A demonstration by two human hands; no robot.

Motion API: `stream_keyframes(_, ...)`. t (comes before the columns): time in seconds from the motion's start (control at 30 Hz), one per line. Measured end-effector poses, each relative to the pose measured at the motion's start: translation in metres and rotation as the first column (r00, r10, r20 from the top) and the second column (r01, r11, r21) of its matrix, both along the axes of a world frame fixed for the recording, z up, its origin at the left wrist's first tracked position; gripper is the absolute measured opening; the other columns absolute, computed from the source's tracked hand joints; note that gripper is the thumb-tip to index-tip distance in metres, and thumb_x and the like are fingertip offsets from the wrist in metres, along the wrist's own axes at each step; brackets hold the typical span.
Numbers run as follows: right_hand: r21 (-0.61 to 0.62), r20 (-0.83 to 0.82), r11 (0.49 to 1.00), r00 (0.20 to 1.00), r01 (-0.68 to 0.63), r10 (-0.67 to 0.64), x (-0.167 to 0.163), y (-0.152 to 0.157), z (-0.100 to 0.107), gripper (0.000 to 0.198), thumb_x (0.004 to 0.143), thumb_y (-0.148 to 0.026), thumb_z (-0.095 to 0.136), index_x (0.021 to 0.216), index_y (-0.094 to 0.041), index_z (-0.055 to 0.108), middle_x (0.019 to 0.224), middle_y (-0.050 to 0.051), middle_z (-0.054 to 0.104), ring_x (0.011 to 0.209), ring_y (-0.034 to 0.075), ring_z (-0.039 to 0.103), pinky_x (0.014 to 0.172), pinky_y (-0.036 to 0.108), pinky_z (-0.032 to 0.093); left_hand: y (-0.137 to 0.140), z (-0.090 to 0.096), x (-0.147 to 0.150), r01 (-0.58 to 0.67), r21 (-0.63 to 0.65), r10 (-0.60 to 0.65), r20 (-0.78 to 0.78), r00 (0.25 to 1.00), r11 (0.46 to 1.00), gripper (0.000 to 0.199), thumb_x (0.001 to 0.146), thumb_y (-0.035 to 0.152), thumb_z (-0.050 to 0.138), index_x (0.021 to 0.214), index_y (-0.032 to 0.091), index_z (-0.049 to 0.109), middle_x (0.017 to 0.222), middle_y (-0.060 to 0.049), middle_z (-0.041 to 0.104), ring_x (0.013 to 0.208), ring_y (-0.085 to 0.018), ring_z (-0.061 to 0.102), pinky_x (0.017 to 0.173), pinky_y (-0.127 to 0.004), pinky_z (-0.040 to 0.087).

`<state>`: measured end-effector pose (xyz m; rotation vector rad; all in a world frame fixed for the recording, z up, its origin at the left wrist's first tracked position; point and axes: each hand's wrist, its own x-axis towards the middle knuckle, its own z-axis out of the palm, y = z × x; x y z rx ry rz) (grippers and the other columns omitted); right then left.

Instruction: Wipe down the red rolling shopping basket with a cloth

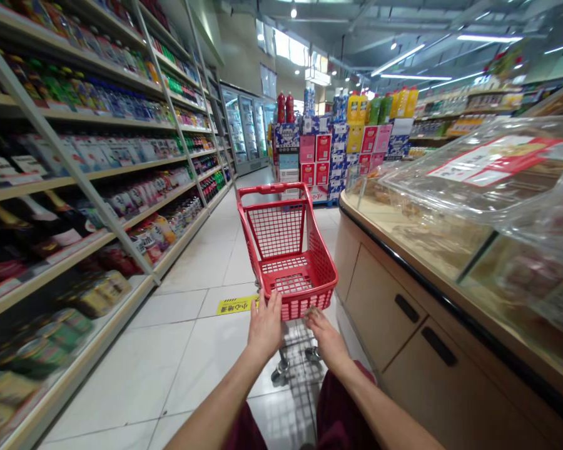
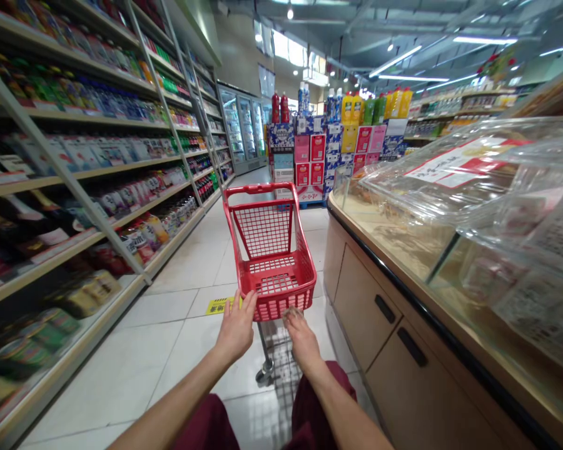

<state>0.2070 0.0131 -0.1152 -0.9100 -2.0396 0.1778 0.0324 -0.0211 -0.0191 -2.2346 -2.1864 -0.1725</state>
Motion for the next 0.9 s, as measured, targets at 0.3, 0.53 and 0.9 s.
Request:
stream_keyframes(0.3, 0.048, -0.198, 0.97, 0.954, 0.238, -0.225, 0.014, 0.025, 0.021, 0.041, 0.081, -0.007, 0.035, 0.113, -0.022, 0.056, 0.123, 0.006, 0.051, 0.119, 0.018, 0.04, 0.1, 0.041, 0.034, 0.004, 0.009, -0.011, -0.016, 0.069, 0.007, 0.123, 0.992, 0.998, 0.06, 0.061, 0.005, 0.039, 0.121, 0.01, 0.041, 0.127, -0.008, 0.046, 0.13, -0.024, 0.015, 0.106, -0.039, 0.022)
stream_keyframes(0.53, -0.021, -0.052, 0.988, 0.987, 0.153, -0.154, 0.017, 0.019, 0.003, 0.04, 0.08, -0.008, 0.036, 0.111, -0.023, 0.057, 0.122, 0.006, 0.052, 0.117, 0.018, 0.043, 0.096, 0.039, 0.04, 0.0, 0.001, -0.018, -0.022, 0.065, 0.01, 0.169, 0.986, 0.998, 0.064, 0.062, 0.002, 0.038, 0.126, 0.009, 0.034, 0.133, -0.008, 0.039, 0.132, -0.023, 0.003, 0.106, -0.036, 0.026)
stream_keyframes(0.9, -0.114, -0.006, 0.983, 0.989, 0.144, -0.146, 0.007, 0.021, 0.007, 0.043, 0.078, -0.006, 0.035, 0.109, -0.024, 0.059, 0.121, 0.004, 0.053, 0.113, 0.017, 0.047, 0.092, 0.034, 0.043, -0.006, 0.005, -0.017, -0.048, -0.026, 0.053, 0.234, 0.971, 0.999, 0.069, 0.063, 0.002, 0.037, 0.13, 0.011, 0.029, 0.139, -0.005, 0.03, 0.132, -0.022, -0.004, 0.104, -0.035, 0.029)
